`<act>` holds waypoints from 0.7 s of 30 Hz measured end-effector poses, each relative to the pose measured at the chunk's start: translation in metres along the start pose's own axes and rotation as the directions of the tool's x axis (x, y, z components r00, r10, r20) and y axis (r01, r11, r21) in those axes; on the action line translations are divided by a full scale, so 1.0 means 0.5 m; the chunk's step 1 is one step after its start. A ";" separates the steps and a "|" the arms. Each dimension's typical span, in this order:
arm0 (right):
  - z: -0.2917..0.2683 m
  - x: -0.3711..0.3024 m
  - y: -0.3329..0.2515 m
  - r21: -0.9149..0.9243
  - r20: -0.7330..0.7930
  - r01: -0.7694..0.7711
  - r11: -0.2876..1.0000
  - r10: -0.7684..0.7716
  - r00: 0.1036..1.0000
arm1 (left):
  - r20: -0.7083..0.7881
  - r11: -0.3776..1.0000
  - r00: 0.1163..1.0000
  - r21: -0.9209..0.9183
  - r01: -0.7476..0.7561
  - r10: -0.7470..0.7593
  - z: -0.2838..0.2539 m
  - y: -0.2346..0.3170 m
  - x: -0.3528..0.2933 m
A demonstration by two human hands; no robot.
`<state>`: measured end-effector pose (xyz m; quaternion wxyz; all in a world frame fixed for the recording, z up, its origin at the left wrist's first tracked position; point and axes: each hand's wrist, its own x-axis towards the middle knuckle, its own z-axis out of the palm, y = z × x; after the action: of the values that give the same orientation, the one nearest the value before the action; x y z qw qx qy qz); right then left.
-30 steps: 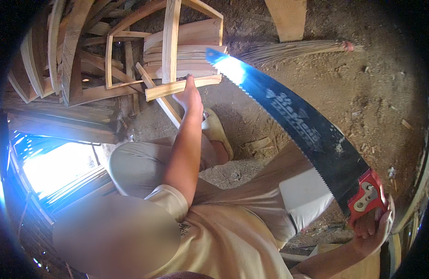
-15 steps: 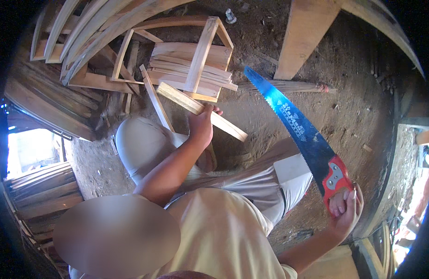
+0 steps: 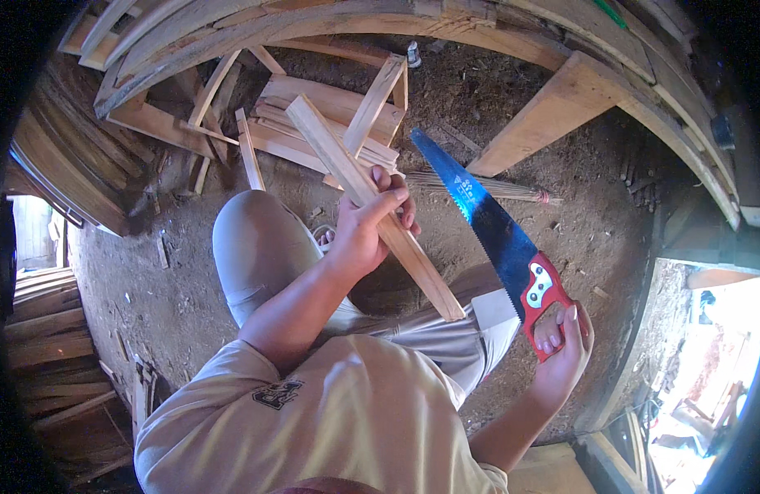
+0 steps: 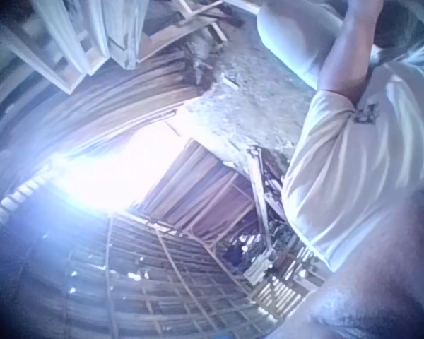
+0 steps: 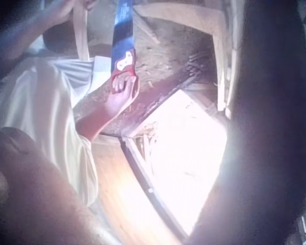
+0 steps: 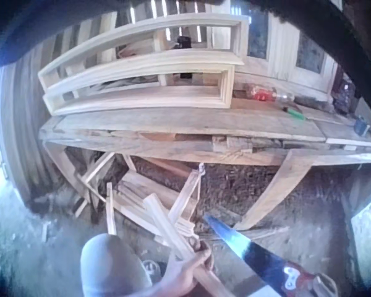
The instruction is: The person selects and inspects thin wooden strips in a cluttered workshop. They then use a hand saw to cut a wooden frame piece while sitting on the floor, followed by sorting the cut strips.
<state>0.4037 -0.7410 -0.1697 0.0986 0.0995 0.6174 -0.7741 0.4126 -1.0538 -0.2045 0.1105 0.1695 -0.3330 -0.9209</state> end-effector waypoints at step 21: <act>0.129 0.027 0.085 -0.040 -0.081 -0.080 0.996 0.077 0.994 | 0.015 0.998 0.999 0.038 0.041 -0.042 -0.008 -0.020 0.038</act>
<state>0.4002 -0.8135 -0.1990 0.1066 0.1524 0.6332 -0.7513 0.3958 -1.0543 -0.2184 0.0854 0.1713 -0.3477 -0.9179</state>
